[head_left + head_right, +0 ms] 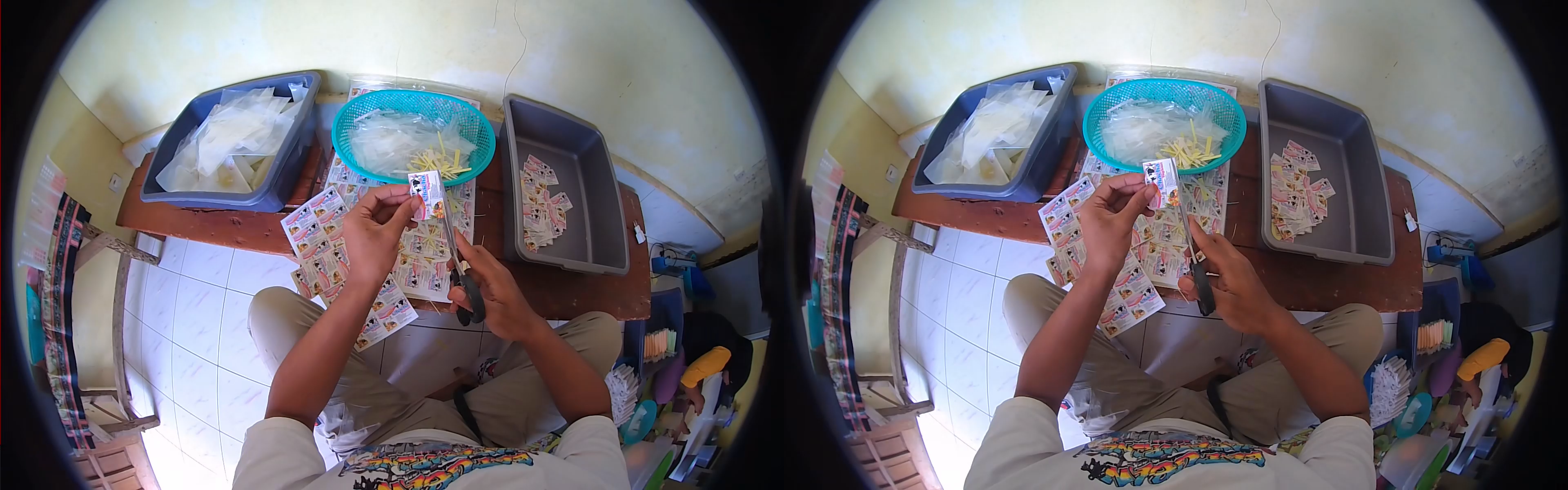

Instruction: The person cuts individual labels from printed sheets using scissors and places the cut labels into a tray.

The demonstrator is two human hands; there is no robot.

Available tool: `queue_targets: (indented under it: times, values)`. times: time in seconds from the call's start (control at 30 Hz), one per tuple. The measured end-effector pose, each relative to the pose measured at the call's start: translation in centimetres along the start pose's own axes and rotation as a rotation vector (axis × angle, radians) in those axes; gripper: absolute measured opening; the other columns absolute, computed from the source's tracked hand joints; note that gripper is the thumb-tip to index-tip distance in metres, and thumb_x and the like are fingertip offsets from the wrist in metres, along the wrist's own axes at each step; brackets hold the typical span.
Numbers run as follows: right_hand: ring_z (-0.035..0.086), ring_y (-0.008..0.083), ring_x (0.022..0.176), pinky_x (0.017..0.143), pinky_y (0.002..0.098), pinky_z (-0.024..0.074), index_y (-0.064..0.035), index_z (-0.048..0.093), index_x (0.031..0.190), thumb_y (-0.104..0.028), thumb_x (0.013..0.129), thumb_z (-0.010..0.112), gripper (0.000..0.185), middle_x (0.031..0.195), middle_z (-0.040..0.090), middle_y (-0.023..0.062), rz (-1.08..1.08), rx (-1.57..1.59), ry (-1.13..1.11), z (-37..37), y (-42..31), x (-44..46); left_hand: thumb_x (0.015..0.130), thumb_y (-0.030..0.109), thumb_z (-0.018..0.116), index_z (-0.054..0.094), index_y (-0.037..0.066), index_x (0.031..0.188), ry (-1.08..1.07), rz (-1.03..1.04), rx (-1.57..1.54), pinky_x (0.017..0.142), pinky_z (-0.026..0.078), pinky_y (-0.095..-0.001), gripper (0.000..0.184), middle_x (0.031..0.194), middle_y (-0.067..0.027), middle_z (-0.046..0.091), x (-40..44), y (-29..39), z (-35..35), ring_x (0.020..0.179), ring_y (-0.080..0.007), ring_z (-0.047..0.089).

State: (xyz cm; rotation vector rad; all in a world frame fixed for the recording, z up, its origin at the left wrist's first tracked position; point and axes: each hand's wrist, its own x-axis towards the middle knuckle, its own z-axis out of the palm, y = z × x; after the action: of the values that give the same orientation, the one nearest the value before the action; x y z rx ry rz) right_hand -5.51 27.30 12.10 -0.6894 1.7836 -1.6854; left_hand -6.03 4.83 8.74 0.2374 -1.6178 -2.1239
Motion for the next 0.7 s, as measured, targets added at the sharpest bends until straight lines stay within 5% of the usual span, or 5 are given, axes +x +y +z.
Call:
queue_targets:
  times: [0.7]
  values:
    - [0.061, 0.0150, 0.098, 0.081, 0.0292, 0.0582, -0.0023, 0.024, 0.168, -0.017, 0.101, 0.074, 0.084, 0.126, 0.049, 0.0122, 0.006, 0.030, 0.020, -0.06, 0.31, 0.17, 0.095, 0.000, 0.077, 0.070, -0.005, 0.116, -0.035, -0.008, -0.012, 0.074, 0.062, -0.0284, 0.022, 0.103, -0.0111, 0.076, -0.28, -0.66, 0.16, 0.090, -0.0131, 0.073]
